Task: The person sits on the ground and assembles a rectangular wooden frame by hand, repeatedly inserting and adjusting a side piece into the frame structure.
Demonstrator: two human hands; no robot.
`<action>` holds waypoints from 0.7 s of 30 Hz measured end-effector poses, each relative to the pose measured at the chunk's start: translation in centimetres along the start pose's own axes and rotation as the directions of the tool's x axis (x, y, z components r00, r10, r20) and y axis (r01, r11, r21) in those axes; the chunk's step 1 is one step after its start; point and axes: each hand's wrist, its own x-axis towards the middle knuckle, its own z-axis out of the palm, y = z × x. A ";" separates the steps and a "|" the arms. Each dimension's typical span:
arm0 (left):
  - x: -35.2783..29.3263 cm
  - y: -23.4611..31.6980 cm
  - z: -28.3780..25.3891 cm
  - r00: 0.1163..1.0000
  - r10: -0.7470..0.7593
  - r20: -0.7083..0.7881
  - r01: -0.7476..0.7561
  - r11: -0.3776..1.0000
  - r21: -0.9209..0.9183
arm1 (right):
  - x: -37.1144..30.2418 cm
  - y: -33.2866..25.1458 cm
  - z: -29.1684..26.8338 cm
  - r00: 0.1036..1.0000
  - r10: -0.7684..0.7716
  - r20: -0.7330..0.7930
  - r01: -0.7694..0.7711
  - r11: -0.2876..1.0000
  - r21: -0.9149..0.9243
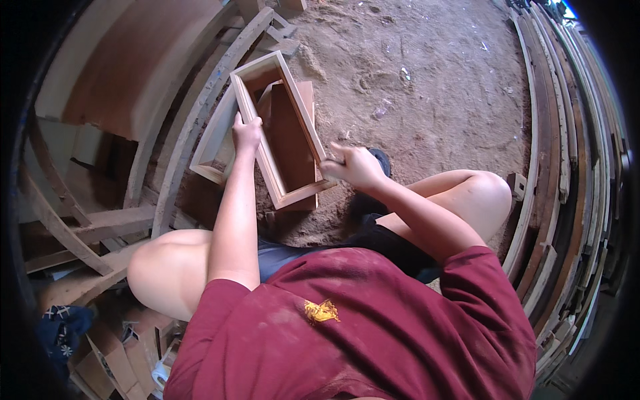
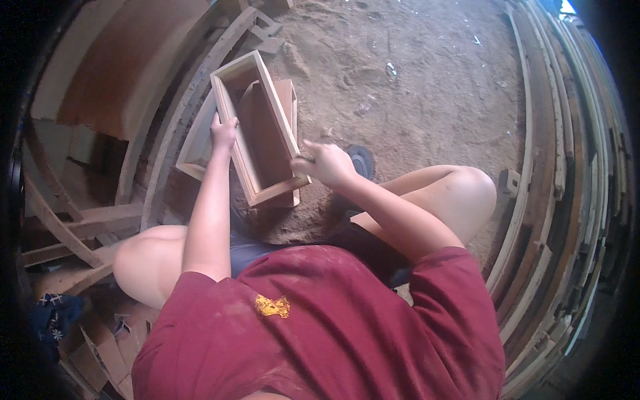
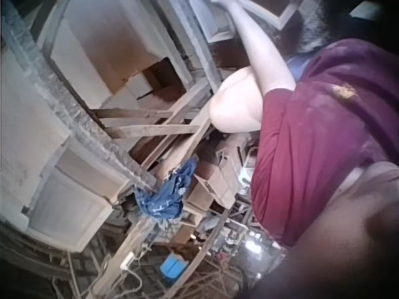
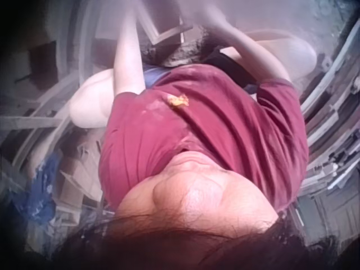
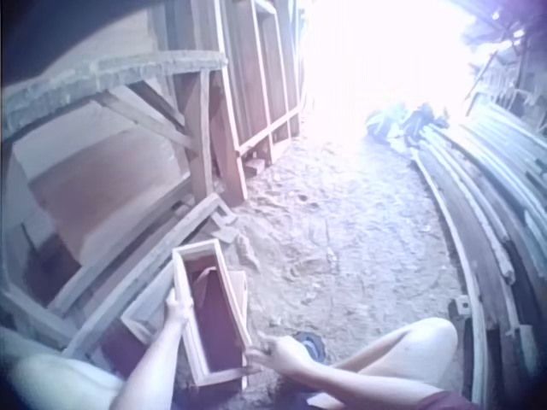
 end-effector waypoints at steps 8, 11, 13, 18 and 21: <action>-0.1 0.2 -0.2 0.999 0.005 -0.032 -0.004 1.000 0.018 | -2.3 1.7 0.9 0.998 -0.017 0.067 0.014 0.999 0.045; -0.3 0.2 0.1 0.999 0.000 -0.041 0.000 1.000 0.001 | -0.4 0.1 0.1 0.997 0.003 0.080 -0.009 0.998 0.070; -1.0 1.3 0.0 1.000 -0.012 -0.025 0.012 1.000 -0.010 | 1.0 -0.9 -0.3 0.996 0.039 0.078 -0.044 0.997 0.063; -0.8 0.5 -0.2 1.000 0.002 -0.008 -0.002 1.000 -0.002 | -1.0 -0.6 -0.1 0.985 0.066 0.160 -0.071 0.997 0.024; -0.4 0.5 -0.2 0.999 -0.003 -0.036 0.003 1.000 -0.007 | -1.3 -0.7 -0.4 0.980 0.060 0.188 -0.064 0.998 0.015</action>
